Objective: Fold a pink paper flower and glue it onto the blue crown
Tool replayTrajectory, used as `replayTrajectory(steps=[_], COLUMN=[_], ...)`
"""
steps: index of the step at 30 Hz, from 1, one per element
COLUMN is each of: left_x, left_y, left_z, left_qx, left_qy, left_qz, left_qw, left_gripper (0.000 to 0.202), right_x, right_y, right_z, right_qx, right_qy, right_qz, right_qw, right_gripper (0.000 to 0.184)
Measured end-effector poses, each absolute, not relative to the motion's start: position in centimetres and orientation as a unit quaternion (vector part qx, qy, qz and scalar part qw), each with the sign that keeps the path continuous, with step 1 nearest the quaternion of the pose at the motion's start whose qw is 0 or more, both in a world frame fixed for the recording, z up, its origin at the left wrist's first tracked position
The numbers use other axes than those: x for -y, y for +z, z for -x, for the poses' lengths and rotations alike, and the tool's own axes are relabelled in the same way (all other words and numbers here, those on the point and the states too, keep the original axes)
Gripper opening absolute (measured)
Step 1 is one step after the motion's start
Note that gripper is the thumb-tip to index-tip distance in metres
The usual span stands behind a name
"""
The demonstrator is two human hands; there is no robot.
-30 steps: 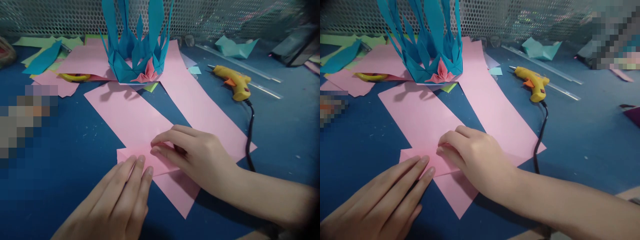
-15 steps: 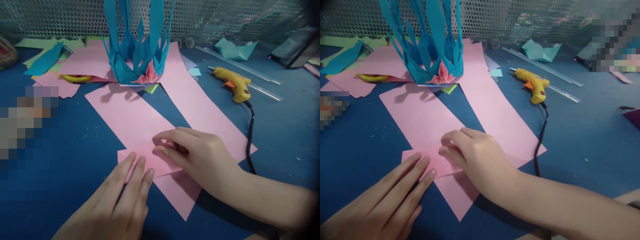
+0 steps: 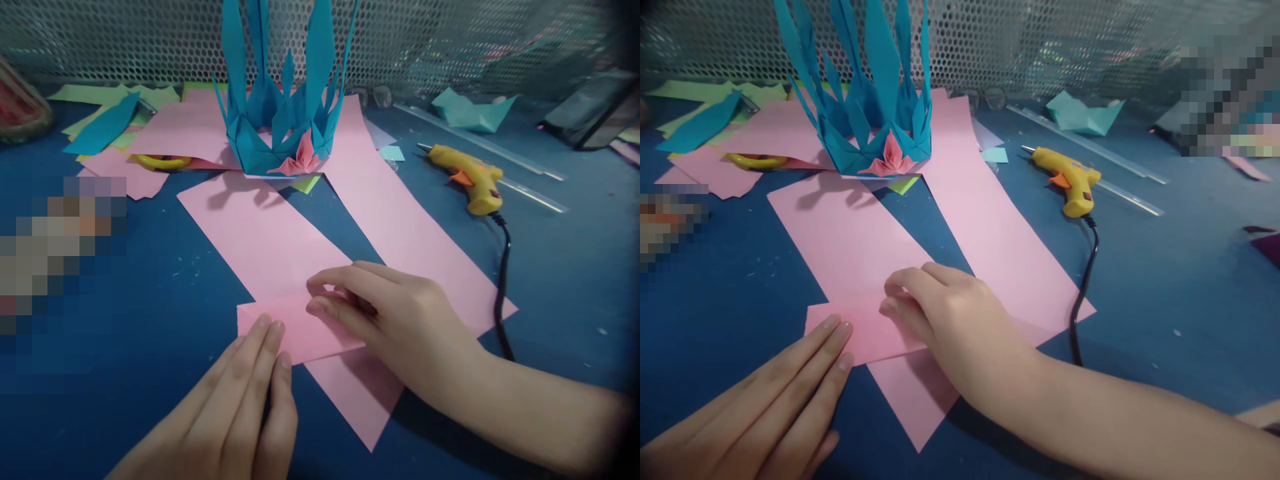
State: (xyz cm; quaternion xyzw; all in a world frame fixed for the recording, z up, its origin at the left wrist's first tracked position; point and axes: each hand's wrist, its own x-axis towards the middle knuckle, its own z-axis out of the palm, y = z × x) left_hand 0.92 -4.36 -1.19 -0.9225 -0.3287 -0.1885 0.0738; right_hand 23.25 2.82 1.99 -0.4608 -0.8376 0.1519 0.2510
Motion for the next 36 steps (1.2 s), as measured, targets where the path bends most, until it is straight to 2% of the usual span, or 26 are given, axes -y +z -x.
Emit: replayTrajectory(steps=[14,17,20,25,36], left_x=[4.5,4.3,3.8,3.3,2.8], left_y=[-0.9,-0.8,-0.6,-0.6,0.1], left_z=[-0.5,-0.1,0.0,0.0,0.4], left_qx=[0.336,0.336,0.325,0.317,0.299], left_qy=[-0.208,-0.214,-0.199,-0.206,-0.184], left_qz=[0.915,0.915,0.923,0.924,0.935], left_qw=[0.081,0.071,0.058,0.06,0.052], left_gripper=[0.036,0.035,0.034,0.032,0.038], right_x=[-2.9,-2.8,-2.7,-2.6,-2.7], right_y=[1.9,2.0,2.5,3.5,3.6], right_z=[-23.5,-23.7,-23.8,-23.6,-24.0], right_qx=[0.843,0.859,0.898,0.959,0.965], right_qy=[0.171,0.119,0.041,0.046,0.06], right_qz=[0.448,0.434,0.362,0.157,0.156], right_qw=[0.243,0.242,0.246,0.229,0.201], right_gripper=[0.013,0.017,0.022,0.036,0.036])
